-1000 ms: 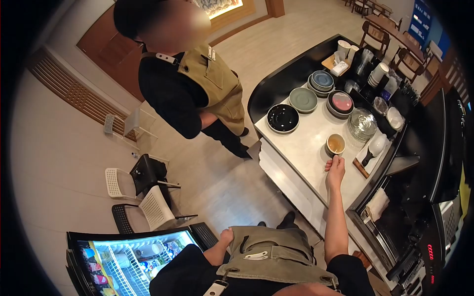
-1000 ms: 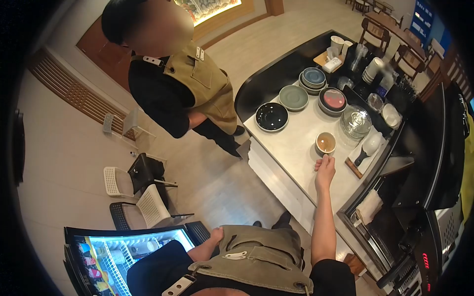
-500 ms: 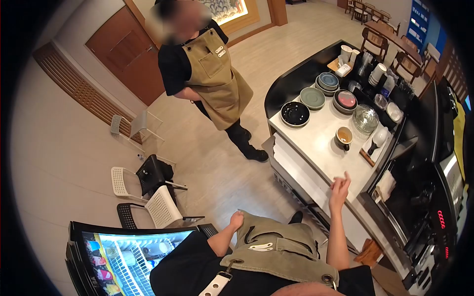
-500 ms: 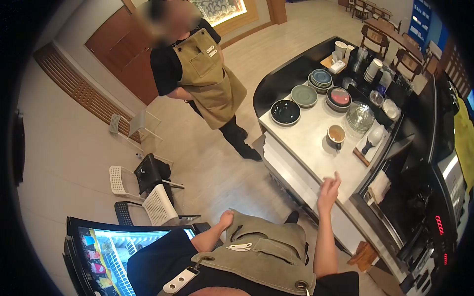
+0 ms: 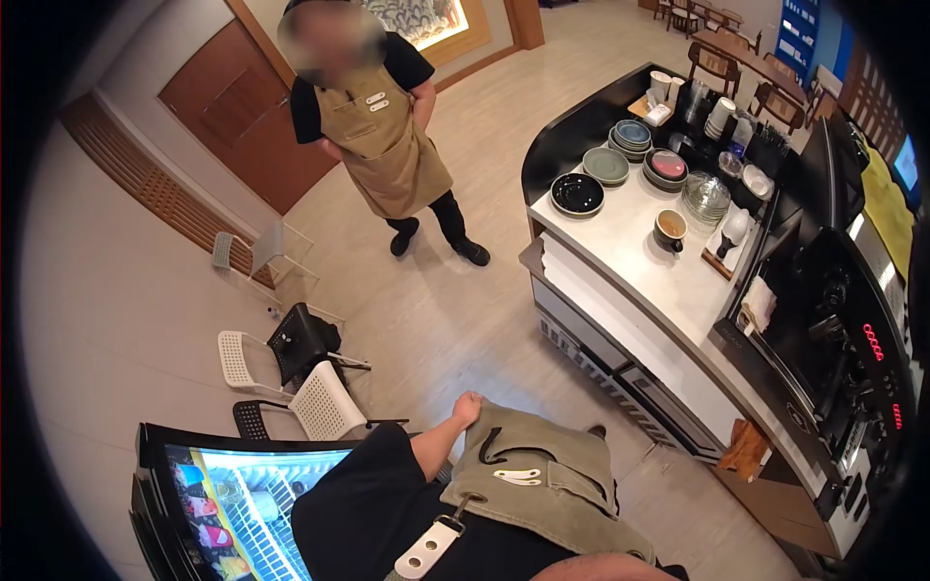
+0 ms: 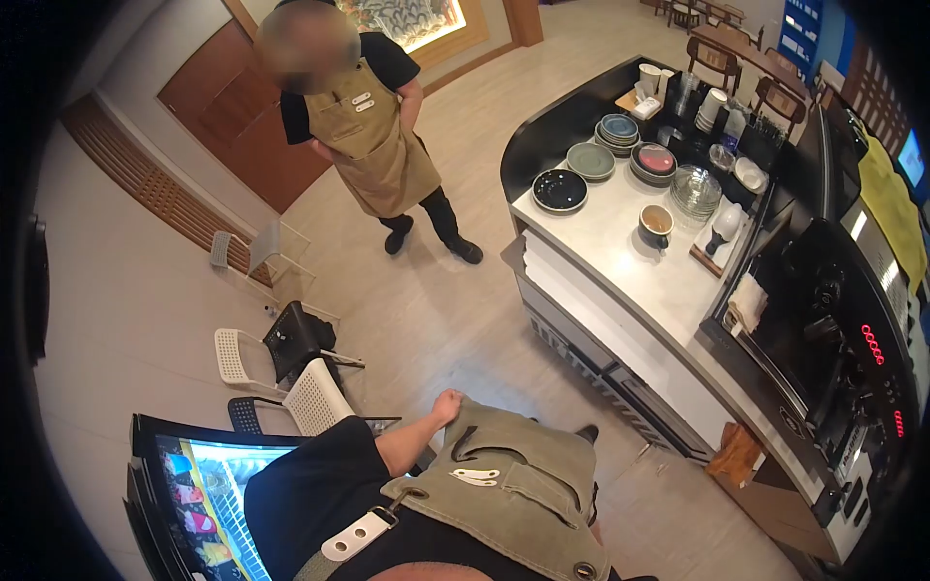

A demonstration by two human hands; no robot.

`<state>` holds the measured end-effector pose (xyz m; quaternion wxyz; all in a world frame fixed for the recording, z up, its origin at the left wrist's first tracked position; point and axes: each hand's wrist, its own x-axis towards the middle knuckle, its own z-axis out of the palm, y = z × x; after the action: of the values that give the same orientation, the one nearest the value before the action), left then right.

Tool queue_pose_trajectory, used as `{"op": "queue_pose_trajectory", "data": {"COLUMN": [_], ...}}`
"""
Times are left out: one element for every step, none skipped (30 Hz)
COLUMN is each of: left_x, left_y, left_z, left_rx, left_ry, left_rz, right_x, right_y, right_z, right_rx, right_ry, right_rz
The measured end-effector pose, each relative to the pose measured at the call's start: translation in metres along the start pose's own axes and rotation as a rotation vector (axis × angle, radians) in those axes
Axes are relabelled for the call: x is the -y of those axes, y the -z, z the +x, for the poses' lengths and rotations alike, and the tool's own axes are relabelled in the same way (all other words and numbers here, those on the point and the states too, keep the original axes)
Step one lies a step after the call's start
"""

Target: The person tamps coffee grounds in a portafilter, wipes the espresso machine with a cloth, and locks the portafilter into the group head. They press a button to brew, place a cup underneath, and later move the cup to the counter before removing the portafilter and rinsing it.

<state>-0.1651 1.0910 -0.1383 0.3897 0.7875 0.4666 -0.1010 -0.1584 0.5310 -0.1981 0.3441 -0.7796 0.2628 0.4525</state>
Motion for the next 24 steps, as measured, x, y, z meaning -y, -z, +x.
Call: {"op": "queue_pose_trajectory", "data": {"left_x": [0.008, 0.015, 0.014, 0.013, 0.015, 0.009, 0.001, -0.006, -0.014, -0.019, -0.023, -0.027, -0.031, -0.034, -0.036, -0.037, -0.04, -0.044, -0.045, -0.042, -0.039, -0.036, -0.034, -0.034], "left_y": [-0.001, -0.002, -0.003, -0.005, -0.007, -0.008, -0.011, -0.017, -0.023, -0.033, -0.045, -0.056, -0.067, -0.08, -0.093, -0.106, -0.114, -0.122, -0.134, -0.147, -0.161, -0.172, -0.182, -0.191], "left_z": [0.0, 0.002, 0.001, 0.001, -0.002, -0.009, -0.019, -0.031, -0.041, -0.052, -0.064, -0.074, -0.085, -0.097, -0.112, -0.128, -0.142, -0.153, -0.162, -0.168, -0.174, -0.183, -0.193, -0.203], "left_rx": [0.001, 0.002, 0.004, 0.049, 0.096, 0.144, 0.119, 0.093, 0.066, 0.064, 0.06, 0.052, 0.055, 0.061, 0.075, 0.082, 0.086, 0.087, 0.091, 0.094, 0.098, 0.102, 0.094, 0.084], "left_ry": [-0.01, -0.022, -0.036, -0.043, -0.048, -0.055, -0.098, -0.141, -0.182, -0.199, -0.211, -0.222, -0.204, -0.184, -0.162, -0.132, -0.105, -0.082, -0.065, -0.076, -0.087, -0.096, -0.099, -0.1], "left_rz": [-0.048, -0.096, -0.148, -0.11, -0.069, -0.027, 0.011, 0.048, 0.082, 0.073, 0.066, 0.061, 0.059, 0.06, 0.064, 0.07, 0.076, 0.08, 0.106, 0.097, 0.084, 0.073, 0.084, 0.094], "right_x": [-0.009, -0.014, -0.017, -0.019, -0.022, -0.022, -0.025, -0.027, -0.028, -0.031, -0.034, -0.038, -0.042, -0.048, -0.053, -0.058, -0.058, -0.061, -0.065, -0.066, -0.073, -0.082, -0.09, -0.1], "right_y": [-0.002, -0.004, -0.004, -0.004, -0.005, -0.005, -0.004, -0.004, -0.002, 0.0, 0.002, 0.005, 0.007, 0.01, 0.02, 0.03, 0.042, 0.052, 0.063, 0.077, 0.093, 0.108, 0.119, 0.131], "right_z": [-0.005, -0.007, -0.008, -0.008, -0.007, -0.005, -0.001, 0.005, 0.012, 0.018, 0.026, 0.033, 0.041, 0.05, 0.042, 0.035, 0.025, 0.017, 0.008, -0.005, -0.01, -0.014, -0.017, -0.021], "right_rx": [0.002, 0.0, -0.001, -0.001, 0.0, -0.006, -0.007, -0.012, -0.012, -0.012, -0.003, 0.006, 0.024, 0.047, 0.094, 0.143, 0.192, 0.17, 0.146, 0.121, 0.115, 0.111, 0.11, 0.113], "right_ry": [-0.016, -0.023, -0.018, -0.013, -0.005, 0.009, 0.02, 0.039, 0.054, 0.068, 0.085, 0.105, 0.128, 0.151, 0.174, 0.194, 0.216, 0.186, 0.16, 0.137, 0.12, 0.103, 0.085, 0.07], "right_rz": [-0.001, 0.004, 0.014, 0.02, 0.029, 0.042, 0.054, 0.064, 0.075, 0.083, 0.087, 0.101, 0.127, 0.159, 0.224, 0.29, 0.355, 0.378, 0.401, 0.424, 0.439, 0.454, 0.47, 0.449]}}
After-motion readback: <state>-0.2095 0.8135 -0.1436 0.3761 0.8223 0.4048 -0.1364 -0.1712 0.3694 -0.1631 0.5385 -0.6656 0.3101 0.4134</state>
